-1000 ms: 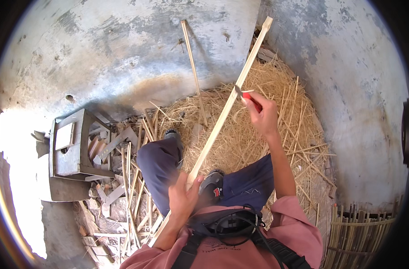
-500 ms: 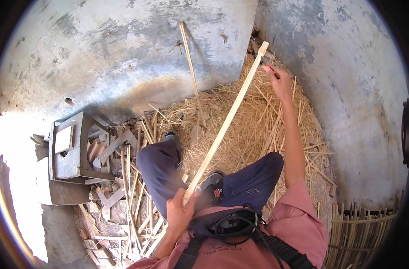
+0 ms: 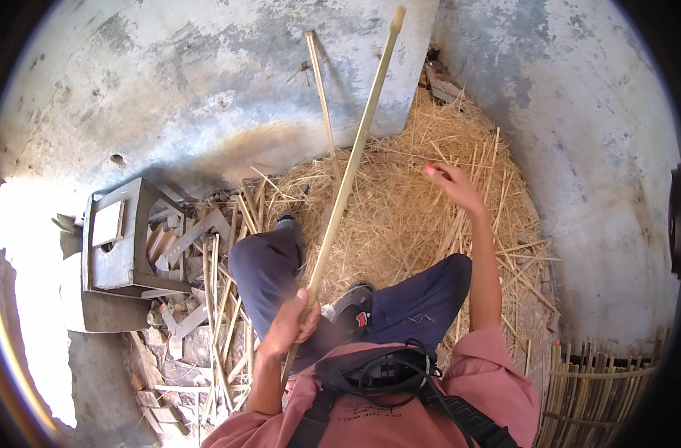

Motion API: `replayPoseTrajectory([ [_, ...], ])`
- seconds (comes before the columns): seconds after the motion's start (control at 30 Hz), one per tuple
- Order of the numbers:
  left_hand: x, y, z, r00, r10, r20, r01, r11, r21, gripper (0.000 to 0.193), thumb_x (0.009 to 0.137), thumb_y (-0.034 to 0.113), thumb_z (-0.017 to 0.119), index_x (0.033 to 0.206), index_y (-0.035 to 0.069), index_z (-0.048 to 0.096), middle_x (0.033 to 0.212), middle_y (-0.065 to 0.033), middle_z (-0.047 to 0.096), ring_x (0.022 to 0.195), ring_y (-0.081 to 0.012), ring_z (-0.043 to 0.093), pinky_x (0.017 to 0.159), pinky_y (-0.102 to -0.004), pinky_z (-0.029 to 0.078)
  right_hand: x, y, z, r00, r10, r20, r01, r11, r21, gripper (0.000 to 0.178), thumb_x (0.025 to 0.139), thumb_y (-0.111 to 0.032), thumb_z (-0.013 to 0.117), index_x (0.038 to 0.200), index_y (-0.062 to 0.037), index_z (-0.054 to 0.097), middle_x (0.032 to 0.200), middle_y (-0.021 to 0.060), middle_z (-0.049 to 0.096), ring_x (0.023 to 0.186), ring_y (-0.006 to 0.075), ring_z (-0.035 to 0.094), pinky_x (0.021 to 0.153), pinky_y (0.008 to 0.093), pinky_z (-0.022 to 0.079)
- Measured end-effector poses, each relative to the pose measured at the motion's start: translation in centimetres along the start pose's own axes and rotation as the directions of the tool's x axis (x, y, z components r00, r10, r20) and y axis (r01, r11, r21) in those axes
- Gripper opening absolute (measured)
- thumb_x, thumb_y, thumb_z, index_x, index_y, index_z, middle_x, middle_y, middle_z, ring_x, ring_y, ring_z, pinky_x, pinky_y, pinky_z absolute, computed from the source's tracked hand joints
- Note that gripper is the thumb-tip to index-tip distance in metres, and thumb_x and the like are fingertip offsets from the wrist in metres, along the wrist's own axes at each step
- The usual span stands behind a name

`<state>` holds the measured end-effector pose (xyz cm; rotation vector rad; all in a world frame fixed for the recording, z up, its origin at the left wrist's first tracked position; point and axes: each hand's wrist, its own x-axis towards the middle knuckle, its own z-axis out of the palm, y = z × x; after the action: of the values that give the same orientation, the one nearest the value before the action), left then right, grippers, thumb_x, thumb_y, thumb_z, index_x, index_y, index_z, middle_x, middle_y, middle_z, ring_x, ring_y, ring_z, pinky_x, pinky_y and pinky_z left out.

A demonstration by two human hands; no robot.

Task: The person shaves a thin strip of wood using a small red cutter while sitting on a straw-covered floor, periodically turning the wood and removing long shavings.

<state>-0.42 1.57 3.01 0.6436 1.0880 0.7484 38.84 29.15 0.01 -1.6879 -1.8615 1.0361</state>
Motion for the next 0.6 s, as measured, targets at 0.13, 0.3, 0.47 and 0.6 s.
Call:
replayPoseTrajectory([
  [0.13, 0.1, 0.5, -0.5, 0.971, -0.009, 0.238, 0.053, 0.983, -0.178, 0.066, 0.113, 0.062, 0.033, 0.074, 0.011, 0.048, 0.056, 0.0096, 0.03, 0.043, -0.0027, 0.025, 0.038, -0.0231, 0.015, -3.1, -2.8, 2.6, 0.992, -0.122, -0.017, 0.12, 0.936, 0.332, 0.038, 0.108, -0.035, 0.063, 0.125, -0.0024, 0.073, 0.091, 0.0021, 0.07, 0.066, 0.0047, 0.049, 0.059, 0.0249, 0.04],
  [0.3, 1.1, 0.9, 0.1, 0.92, -0.06, 0.388, 0.136, 0.976, -0.172, 0.067, 0.113, 0.063, 0.032, 0.08, 0.008, 0.052, 0.056, 0.0092, 0.033, 0.042, -0.0032, 0.023, 0.038, -0.0234, 0.015, -6.8, -7.2, 5.0, 0.968, -0.251, 0.011, 0.135, 0.559, 0.818, 0.04, 0.108, -0.032, 0.063, 0.135, -0.0022, 0.066, 0.086, 0.0014, 0.068, 0.053, 0.0013, 0.039, 0.048, 0.0207, 0.029],
  [0.47, 1.5, 2.3, 2.0, 0.936, -0.126, 0.328, 0.156, 0.986, -0.065, 0.073, 0.111, 0.067, 0.031, 0.087, 0.004, 0.057, 0.056, 0.007, 0.035, 0.041, -0.0046, 0.028, 0.037, -0.0242, 0.022, -8.4, -10.9, 6.9, 0.943, -0.328, -0.064, 0.195, 0.386, 0.901, 0.04, 0.104, -0.021, 0.07, 0.137, -0.0006, 0.063, 0.094, 0.0066, 0.073, 0.05, 0.0011, 0.037, 0.046, 0.0214, 0.028],
  [0.6, 2.0, 3.4, 3.8, 0.945, -0.037, 0.324, 0.07, 0.993, -0.091, 0.078, 0.11, 0.07, 0.03, 0.096, -0.002, 0.059, 0.057, 0.0029, 0.037, 0.04, -0.0091, 0.036, 0.039, -0.0279, 0.042, -7.9, -10.9, 7.2, 0.946, -0.32, -0.043, 0.152, 0.322, 0.935, 0.039, 0.102, -0.023, 0.072, 0.133, -0.0016, 0.062, 0.083, -0.0016, 0.062, 0.048, 0.0016, 0.034, 0.045, 0.0226, 0.025],
])
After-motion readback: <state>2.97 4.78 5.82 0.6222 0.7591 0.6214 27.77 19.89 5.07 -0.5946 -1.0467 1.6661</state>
